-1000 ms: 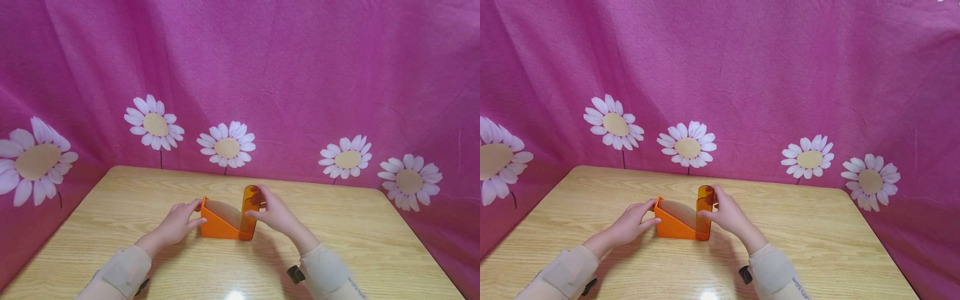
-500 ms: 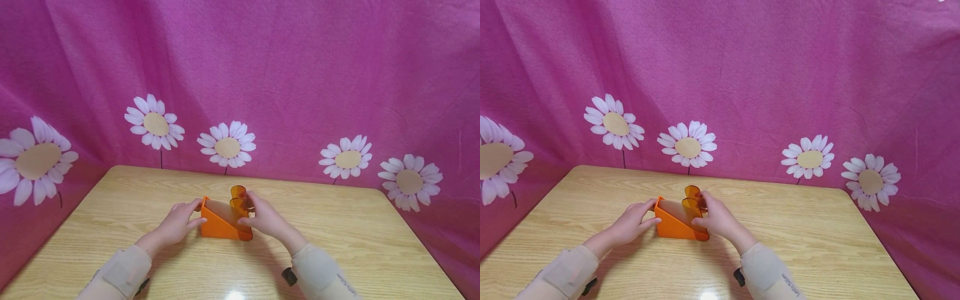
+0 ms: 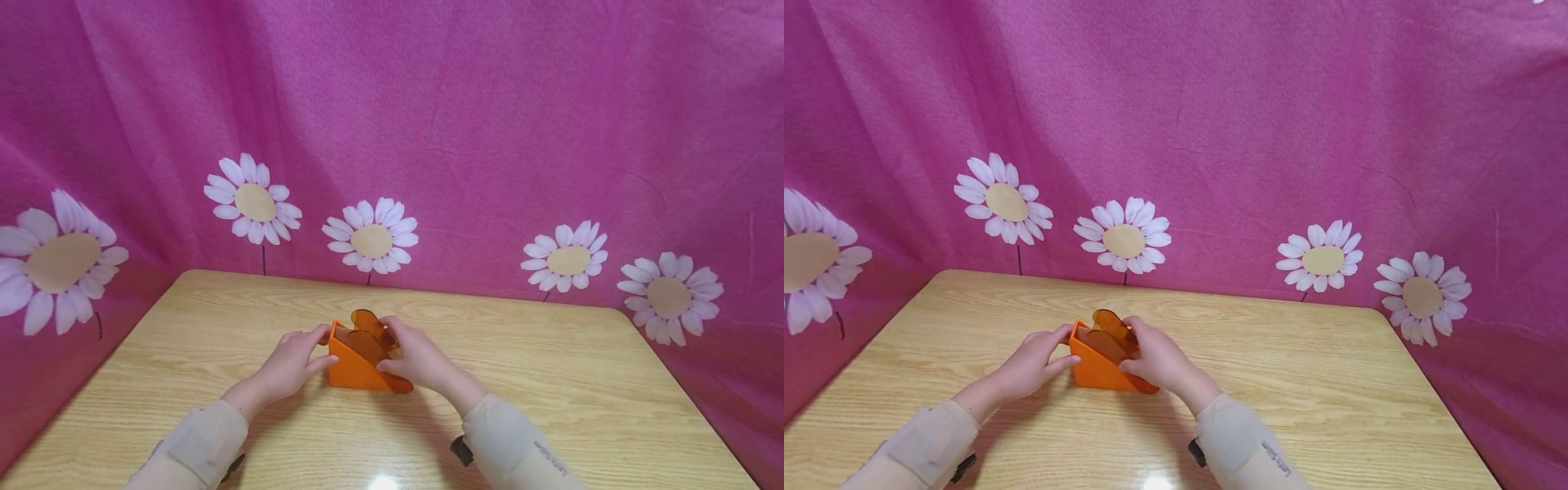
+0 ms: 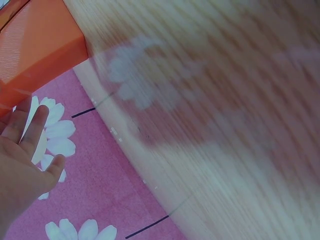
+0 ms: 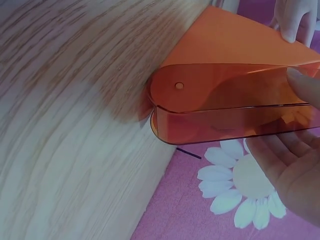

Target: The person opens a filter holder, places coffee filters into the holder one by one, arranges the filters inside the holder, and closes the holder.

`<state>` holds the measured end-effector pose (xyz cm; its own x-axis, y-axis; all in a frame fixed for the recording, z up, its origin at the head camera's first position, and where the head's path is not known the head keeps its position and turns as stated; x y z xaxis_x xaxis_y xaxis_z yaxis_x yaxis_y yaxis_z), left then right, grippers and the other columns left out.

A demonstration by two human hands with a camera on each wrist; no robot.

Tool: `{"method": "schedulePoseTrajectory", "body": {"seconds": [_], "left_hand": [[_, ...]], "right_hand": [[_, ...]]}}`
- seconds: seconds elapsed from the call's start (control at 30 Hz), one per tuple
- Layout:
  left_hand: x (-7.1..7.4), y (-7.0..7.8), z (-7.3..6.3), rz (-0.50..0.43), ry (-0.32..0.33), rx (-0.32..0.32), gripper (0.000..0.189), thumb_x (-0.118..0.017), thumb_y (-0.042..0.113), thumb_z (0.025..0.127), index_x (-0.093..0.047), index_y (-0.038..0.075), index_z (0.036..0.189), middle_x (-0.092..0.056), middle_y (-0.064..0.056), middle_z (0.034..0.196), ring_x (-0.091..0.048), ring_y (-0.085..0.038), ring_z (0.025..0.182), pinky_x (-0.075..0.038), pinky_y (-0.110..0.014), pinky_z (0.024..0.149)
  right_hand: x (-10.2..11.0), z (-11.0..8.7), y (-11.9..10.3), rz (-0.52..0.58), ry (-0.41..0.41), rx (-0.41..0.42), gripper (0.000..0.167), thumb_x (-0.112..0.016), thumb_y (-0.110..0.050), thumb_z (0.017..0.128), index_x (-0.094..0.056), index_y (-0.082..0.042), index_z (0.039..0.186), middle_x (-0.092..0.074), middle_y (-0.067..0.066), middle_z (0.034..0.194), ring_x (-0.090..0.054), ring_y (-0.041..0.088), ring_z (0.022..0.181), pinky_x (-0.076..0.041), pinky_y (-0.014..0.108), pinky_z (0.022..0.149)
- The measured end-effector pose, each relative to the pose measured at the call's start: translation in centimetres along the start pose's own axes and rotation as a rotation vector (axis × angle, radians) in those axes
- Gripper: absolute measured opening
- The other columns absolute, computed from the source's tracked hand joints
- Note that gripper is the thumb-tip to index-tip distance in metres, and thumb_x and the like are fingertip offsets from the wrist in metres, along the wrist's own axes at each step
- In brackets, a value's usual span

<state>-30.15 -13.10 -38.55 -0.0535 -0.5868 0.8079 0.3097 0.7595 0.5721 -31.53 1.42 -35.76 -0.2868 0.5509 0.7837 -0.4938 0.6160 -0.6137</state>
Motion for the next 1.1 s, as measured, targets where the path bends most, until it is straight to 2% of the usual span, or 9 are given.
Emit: {"method": "schedulePoseTrajectory", "body": {"seconds": [0.23,0.6,0.87,1.1], "left_hand": [[0.1,0.1,0.0,-0.007,0.004,-0.006,0.041,-0.06,0.033,0.09,-0.051,0.017,0.126,-0.063,-0.002,0.12,-0.054,-0.025,0.114,-0.028,-0.055,0.106],[0.1,0.2,-0.1,-0.012,0.005,-0.007,0.044,-0.061,0.032,0.089,-0.05,0.017,0.129,-0.062,-0.002,0.121,-0.054,-0.025,0.114,-0.027,-0.055,0.106],[0.1,0.1,-0.1,-0.015,0.01,-0.008,0.042,-0.061,0.032,0.09,-0.05,0.018,0.128,-0.063,-0.001,0.121,-0.054,-0.025,0.114,-0.028,-0.055,0.105],[0.2,0.4,-0.1,0.0,0.014,-0.032,0.039,-0.06,0.03,0.09,-0.051,0.016,0.125,-0.064,-0.002,0.119,-0.056,-0.024,0.112,-0.028,-0.055,0.105]], "right_hand": [[-0.4,0.2,-0.2,-0.015,-0.011,-0.007,0.058,-0.073,-0.007,0.077,-0.045,-0.001,0.127,-0.063,0.014,0.109,-0.06,0.025,0.099,-0.048,0.042,0.091],[-0.7,0.4,-0.7,-0.054,-0.004,0.038,0.057,-0.073,-0.004,0.076,-0.046,0.0,0.126,-0.064,0.017,0.111,-0.061,0.027,0.1,-0.048,0.043,0.091],[-1.4,0.5,-0.7,-0.106,-0.026,0.025,0.055,-0.073,-0.008,0.078,-0.047,-0.003,0.127,-0.062,0.012,0.114,-0.06,0.023,0.098,-0.048,0.04,0.091],[-1.5,0.5,-1.2,-0.149,-0.013,0.068,0.054,-0.072,-0.008,0.079,-0.049,0.0,0.126,-0.061,0.014,0.116,-0.06,0.025,0.1,-0.048,0.041,0.092]]}}
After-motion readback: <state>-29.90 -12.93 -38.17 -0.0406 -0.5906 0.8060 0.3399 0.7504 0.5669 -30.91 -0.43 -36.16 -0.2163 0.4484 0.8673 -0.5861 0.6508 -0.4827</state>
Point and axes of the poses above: each hand's wrist, its own z-axis towards the middle knuckle, its own x-axis out of the back of the hand, y = z × x, the point moved 10 cm from there along z, towards the middle knuckle
